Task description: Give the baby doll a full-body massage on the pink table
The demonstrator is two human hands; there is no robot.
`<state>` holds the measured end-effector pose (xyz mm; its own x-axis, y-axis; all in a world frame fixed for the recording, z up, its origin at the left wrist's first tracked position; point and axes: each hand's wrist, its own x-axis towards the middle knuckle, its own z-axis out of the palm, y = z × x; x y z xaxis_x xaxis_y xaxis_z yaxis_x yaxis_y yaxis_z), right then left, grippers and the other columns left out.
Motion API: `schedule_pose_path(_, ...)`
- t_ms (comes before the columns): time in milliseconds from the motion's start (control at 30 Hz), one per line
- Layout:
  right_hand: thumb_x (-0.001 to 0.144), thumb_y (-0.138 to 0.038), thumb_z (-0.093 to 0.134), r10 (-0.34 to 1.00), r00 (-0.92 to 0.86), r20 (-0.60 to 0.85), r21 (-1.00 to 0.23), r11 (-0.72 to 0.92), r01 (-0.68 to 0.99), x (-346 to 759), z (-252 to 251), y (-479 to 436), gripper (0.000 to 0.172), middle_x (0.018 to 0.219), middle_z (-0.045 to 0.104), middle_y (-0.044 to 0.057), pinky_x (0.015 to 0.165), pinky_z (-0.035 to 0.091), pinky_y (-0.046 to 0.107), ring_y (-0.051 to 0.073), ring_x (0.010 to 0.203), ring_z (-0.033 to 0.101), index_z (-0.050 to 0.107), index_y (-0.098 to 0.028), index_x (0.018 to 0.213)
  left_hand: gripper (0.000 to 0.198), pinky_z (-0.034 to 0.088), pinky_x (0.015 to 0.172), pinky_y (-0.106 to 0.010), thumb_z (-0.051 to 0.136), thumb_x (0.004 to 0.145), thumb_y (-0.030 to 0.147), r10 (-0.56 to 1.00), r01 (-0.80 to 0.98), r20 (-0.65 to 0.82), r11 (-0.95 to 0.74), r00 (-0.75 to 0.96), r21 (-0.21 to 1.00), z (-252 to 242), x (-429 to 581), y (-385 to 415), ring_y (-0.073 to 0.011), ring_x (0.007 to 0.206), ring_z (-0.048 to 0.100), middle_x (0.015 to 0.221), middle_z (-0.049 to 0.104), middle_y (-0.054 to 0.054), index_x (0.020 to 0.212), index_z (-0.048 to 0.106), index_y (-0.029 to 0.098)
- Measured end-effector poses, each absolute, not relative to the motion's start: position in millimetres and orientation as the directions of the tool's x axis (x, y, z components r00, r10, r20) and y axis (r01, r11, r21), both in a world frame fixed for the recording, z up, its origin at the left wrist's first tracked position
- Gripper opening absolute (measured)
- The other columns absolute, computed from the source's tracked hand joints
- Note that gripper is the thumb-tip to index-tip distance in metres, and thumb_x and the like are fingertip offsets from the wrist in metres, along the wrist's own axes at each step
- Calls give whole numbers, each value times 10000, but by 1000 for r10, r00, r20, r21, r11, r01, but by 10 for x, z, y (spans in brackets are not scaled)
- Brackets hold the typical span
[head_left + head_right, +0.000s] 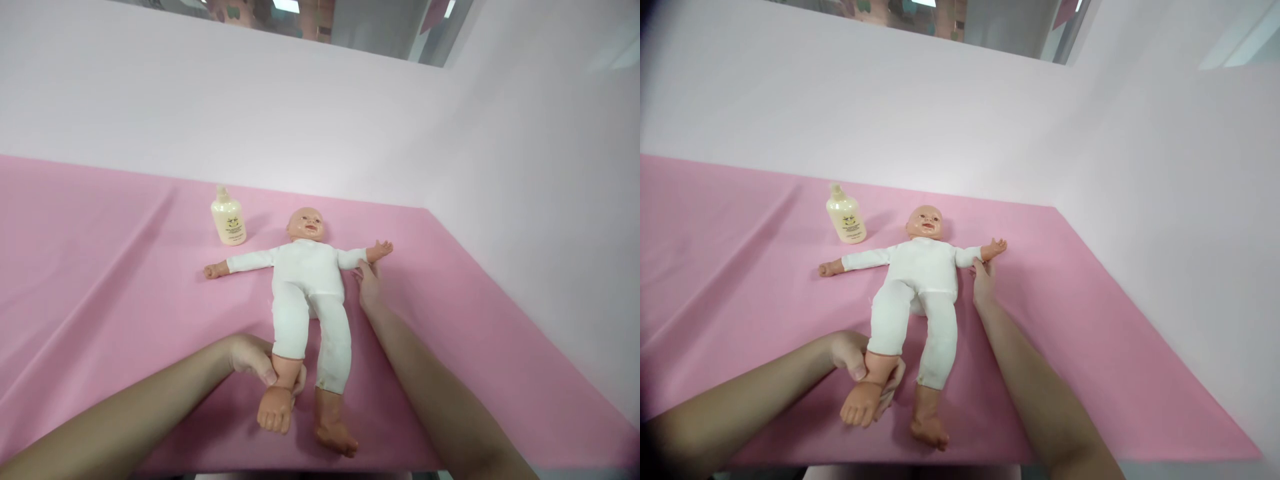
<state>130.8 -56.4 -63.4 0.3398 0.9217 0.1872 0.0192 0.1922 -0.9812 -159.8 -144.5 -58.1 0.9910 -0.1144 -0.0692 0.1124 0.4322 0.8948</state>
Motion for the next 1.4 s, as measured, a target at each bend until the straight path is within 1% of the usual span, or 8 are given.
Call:
schedule_pose_path(133,883,-423,596,913,309,268,-963,267,45,1264,-570,-600,776,1555,507,123,998,588,474,309,1346,578,315,-272,1590,485,558,827,-441,803,665,551,-114,95,-50,441,992,892,-569,-1587,-1465,-311,924,694,894,723,-83,943,661,179)
schedule_pose_path(233,860,-432,643,894,281,349,-937,337,89,1230,-546,-625,770,1521,533,134,1009,579,468,311,1292,604,366,-247,1553,501,553,803,-451,772,644,604,-93,46,0,491,996,870,-611,-1576,-1476,-305,847,689,821,708,-84,874,623,185)
schedule_pose_path(400,842,-423,674,893,200,404,-911,374,172,1184,-548,-672,641,1417,610,132,988,574,423,295,1210,638,506,-218,1426,534,545,779,-449,725,632,687,-25,-92,128,555,992,827,-770,-1561,-1455,-264,688,641,630,626,-32,818,580,207)
schedule_pose_path(500,857,-434,673,897,153,414,-897,373,238,1171,-576,-697,530,1366,647,111,962,582,425,258,1115,667,582,-238,1341,536,544,775,-442,695,660,712,-18,-117,150,536,988,836,-785,-1560,-1447,-251,664,625,606,607,-22,813,569,214)
schedule_pose_path(667,844,-425,718,877,116,466,-852,410,325,1174,-616,-710,473,1295,690,89,981,573,457,257,1112,666,649,-265,1283,543,548,787,-462,728,624,681,1,-53,62,532,998,845,-662,-1568,-1470,-270,707,646,649,626,-27,827,567,204)
schedule_pose_path(933,860,-397,702,887,103,451,-863,403,306,1168,-606,-716,472,1331,678,89,974,578,474,269,1152,673,639,-291,1315,521,535,829,-487,741,644,629,-28,-21,44,548,999,836,-616,-1564,-1473,-315,824,678,744,683,-70,872,580,189)
schedule_pose_path(1200,840,-422,724,903,138,407,-892,361,272,1174,-631,-693,496,1305,700,88,945,600,467,264,1128,686,632,-274,1305,544,525,817,-348,834,684,566,-46,118,-109,383,993,916,-583,-1613,-1440,-260,956,669,985,721,-66,1031,670,180)
schedule_pose_path(1400,811,-408,740,922,156,356,-925,322,203,1146,-614,-687,501,1328,687,109,942,599,448,262,1096,705,622,-239,1268,553,520,835,-329,859,688,547,-55,123,-110,369,992,921,-589,-1624,-1433,-250,979,661,1018,723,-63,1058,688,172)
